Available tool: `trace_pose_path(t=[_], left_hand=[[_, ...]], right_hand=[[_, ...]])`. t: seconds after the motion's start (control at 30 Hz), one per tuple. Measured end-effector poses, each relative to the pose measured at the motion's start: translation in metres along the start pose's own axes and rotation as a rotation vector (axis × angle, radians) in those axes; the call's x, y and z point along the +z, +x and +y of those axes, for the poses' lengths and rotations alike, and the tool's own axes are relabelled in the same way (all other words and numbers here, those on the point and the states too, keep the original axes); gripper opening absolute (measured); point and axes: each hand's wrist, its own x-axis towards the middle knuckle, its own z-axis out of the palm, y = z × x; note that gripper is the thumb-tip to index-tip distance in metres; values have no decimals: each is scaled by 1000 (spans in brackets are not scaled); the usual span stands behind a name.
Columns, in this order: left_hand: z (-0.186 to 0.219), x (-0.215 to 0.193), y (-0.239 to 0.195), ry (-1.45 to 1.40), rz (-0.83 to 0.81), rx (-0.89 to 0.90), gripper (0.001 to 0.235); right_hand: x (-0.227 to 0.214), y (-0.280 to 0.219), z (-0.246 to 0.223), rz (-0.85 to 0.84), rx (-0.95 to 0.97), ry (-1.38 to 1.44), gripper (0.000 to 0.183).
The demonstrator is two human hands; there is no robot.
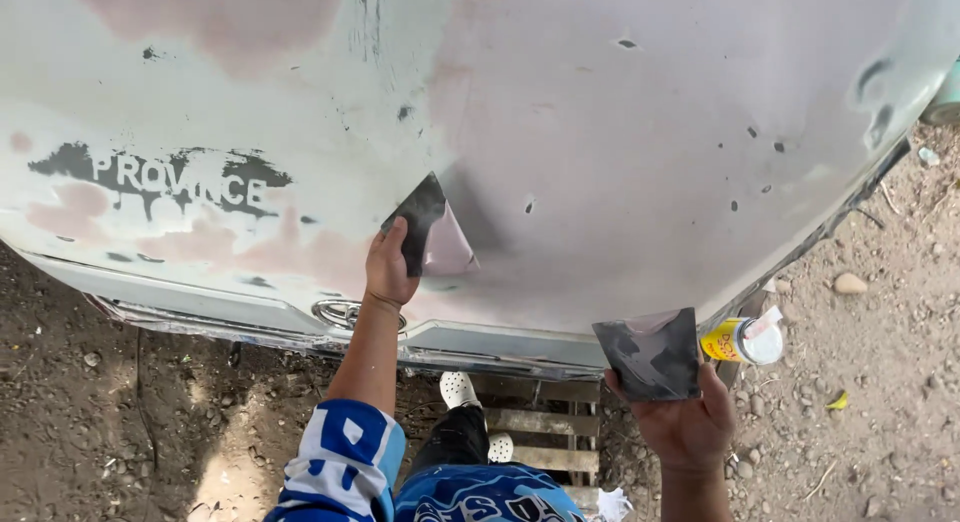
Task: The person applies pink body filler to the front hood of a white car using a putty knife. They spread the filler over a damaged area and smooth it out with the tool.
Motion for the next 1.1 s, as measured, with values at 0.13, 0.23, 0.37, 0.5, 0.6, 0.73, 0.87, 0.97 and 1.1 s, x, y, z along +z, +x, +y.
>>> trace_pose_path(t=[0.13, 0.23, 0.37, 0.5, 0.6, 0.73, 0.87, 0.97, 1.1], left_hand=[[-4, 68, -46, 72, 224, -76, 33], [-30, 109, -102, 72, 192, -158, 34], [-62, 126, -159, 190, -7, 46, 38], [-67, 132, -197, 411, -120, 169, 41], [-58, 137, -220, 558, -140, 178, 43], [-41, 138, -214, 424, -35, 247, 43], [-20, 118, -183, 393, -4, 263, 41], [-4, 101, -151, 234, 41, 207, 35], [16, 75, -99, -129, -102, 2, 34]], right_hand=[[-5, -23, 16, -157, 2, 33, 57], [2, -53, 28, 216, -89, -611, 52], [80, -74, 34, -50, -434, -1535, 50], [94, -89, 46, -200, -783, -1961, 48], [83, -100, 60, -256, -778, -1981, 46], [65, -114, 73, -274, -752, -2030, 40], [4, -116, 86, -199, -382, -1391, 47], [-34, -109, 91, -96, -125, -484, 53], [-34, -89, 93, 5, -78, 92, 63]])
